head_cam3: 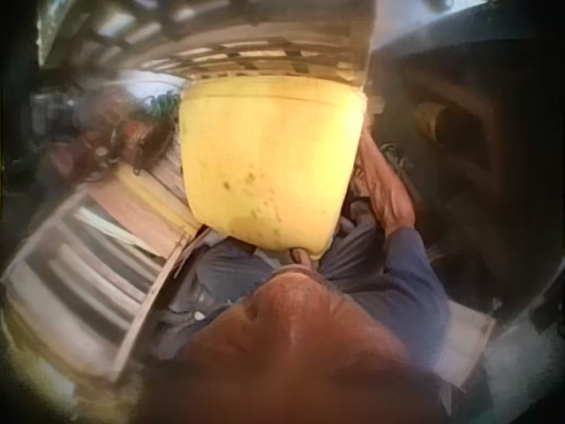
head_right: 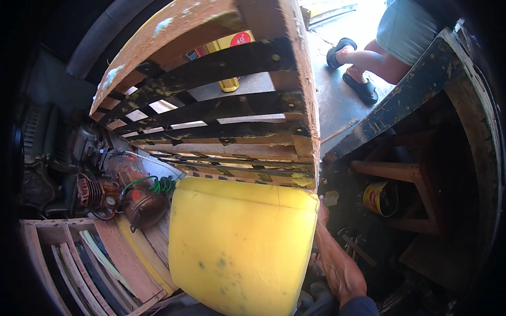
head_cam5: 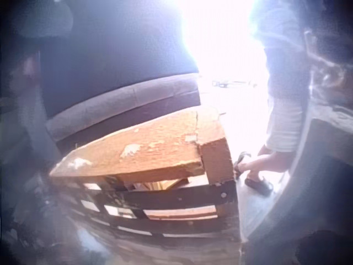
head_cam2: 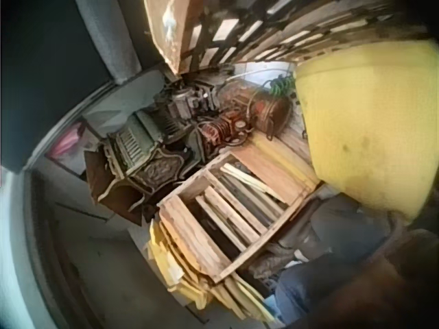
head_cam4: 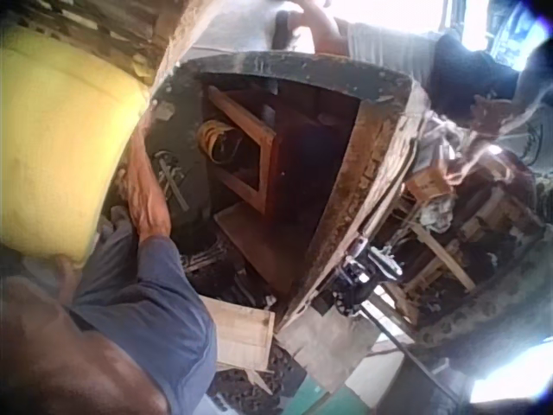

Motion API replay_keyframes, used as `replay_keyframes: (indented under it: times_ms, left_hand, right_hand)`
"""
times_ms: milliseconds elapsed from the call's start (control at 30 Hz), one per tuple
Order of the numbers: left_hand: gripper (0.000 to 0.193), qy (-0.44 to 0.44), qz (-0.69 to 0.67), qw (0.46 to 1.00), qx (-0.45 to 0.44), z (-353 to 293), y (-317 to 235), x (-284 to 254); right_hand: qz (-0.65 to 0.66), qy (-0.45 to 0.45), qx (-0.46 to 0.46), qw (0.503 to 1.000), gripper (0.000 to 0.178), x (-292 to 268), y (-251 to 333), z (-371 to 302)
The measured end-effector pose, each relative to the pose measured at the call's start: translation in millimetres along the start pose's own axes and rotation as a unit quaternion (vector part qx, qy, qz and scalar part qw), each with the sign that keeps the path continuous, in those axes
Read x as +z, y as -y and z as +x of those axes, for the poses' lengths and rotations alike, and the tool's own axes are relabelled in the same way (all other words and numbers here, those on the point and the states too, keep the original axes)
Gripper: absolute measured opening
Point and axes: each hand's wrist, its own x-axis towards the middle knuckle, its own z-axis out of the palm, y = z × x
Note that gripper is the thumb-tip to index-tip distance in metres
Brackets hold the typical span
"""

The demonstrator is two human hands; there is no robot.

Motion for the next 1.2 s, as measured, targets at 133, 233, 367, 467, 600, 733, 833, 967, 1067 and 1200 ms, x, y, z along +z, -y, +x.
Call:
replay_keyframes:
  times_ms: [133,233,367,467,600,733,833,967,1067,1200]
  left_hand:
    - [0.061,0.02,0.083,0.996,0.033,15,-10,3]
    - [0.06,0.04,0.166,0.983,0.062,25,-17,-1]
    - [0.058,0.072,0.295,0.948,0.097,38,-13,-13]
    - [0.057,0.111,0.413,0.895,0.123,40,-9,-30]
    - [0.055,0.201,0.592,0.762,0.171,-2,-31,-64]
    - [0.047,0.179,0.584,0.741,0.279,-62,-117,-100]
    - [0.038,0.125,0.447,0.812,0.355,-51,-184,-85]
    - [0.045,0.289,0.117,0.857,0.41,17,-274,-17]
    - [0.048,0.315,-0.105,0.877,0.347,65,-334,68]
    - [0.067,0.334,-0.298,0.857,0.256,91,-384,152]
  right_hand:
    - [-0.059,0.028,-0.036,0.997,0.053,26,9,15]
    - [-0.137,0.053,-0.079,0.986,0.051,48,16,34]
    - [-0.287,0.105,-0.16,0.939,0.049,63,22,72]
    - [-0.399,0.154,-0.249,0.869,0.047,64,28,101]
    - [-0.501,0.198,-0.3,0.787,0.045,38,26,118]
    - [-0.457,0.217,-0.269,0.82,0.041,-20,-6,101]
    - [-0.345,0.152,-0.235,0.896,0.041,-58,-49,75]
    - [-0.247,-0.028,-0.244,0.937,0.036,-93,-117,14]
    - [-0.237,-0.095,-0.209,0.944,0.033,-117,-176,-50]
    - [-0.209,-0.144,-0.195,0.947,0.03,-154,-207,-86]
